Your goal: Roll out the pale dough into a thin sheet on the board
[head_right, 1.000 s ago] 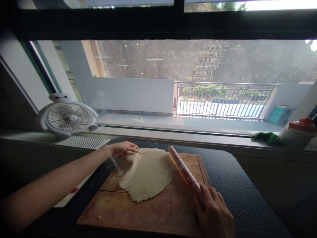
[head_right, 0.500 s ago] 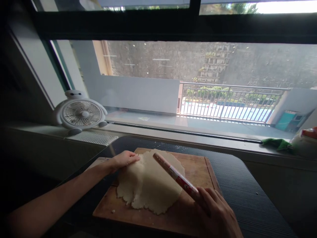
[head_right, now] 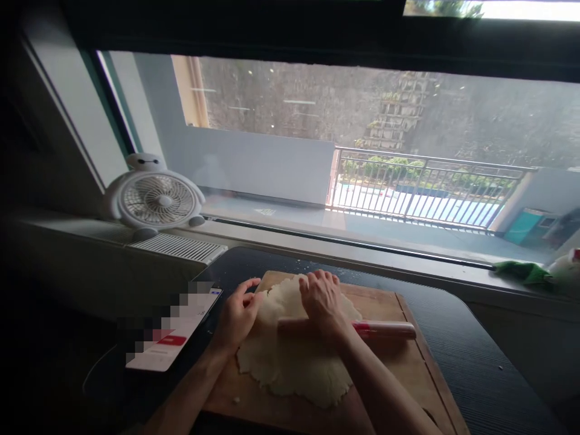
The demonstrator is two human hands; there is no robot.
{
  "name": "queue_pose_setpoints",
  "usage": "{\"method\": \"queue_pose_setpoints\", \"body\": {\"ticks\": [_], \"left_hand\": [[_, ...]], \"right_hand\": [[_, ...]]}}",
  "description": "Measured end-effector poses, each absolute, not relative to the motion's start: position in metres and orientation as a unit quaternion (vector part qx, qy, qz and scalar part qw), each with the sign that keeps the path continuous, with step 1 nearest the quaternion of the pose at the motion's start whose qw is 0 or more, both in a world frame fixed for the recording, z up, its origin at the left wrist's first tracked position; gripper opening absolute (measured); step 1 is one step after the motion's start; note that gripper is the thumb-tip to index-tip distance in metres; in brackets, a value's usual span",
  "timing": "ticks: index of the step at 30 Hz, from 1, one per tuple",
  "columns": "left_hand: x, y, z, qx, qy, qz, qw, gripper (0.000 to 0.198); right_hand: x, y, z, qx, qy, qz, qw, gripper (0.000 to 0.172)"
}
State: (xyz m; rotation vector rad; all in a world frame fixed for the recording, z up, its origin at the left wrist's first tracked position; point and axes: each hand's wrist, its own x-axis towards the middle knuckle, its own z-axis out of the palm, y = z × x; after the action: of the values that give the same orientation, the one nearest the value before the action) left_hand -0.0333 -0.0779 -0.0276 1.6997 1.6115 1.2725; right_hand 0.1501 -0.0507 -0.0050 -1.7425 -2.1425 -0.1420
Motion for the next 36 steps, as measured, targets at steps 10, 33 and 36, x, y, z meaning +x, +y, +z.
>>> {"method": "queue_pose_setpoints", "body": {"ticks": [10, 33, 36], "left_hand": [[-0.039, -0.074, -0.038, 0.625, 0.574, 0.464, 0.254, 0.037], [-0.031, -0.081, -0.037, 0.685, 0.658, 0.301, 0.084, 0.040], [-0.031, -0.082, -0.037, 0.686, 0.651, 0.312, 0.091, 0.040]], "right_hand": [[0.160, -0.068, 0.006, -0.574, -0.800, -0.028, 0.170, 0.041], [0.161, 0.022, 0.003, -0.649, -0.760, 0.002, 0.037, 0.041], [0.159, 0.019, -0.001, -0.632, -0.774, 0.029, 0.025, 0.040]]}}
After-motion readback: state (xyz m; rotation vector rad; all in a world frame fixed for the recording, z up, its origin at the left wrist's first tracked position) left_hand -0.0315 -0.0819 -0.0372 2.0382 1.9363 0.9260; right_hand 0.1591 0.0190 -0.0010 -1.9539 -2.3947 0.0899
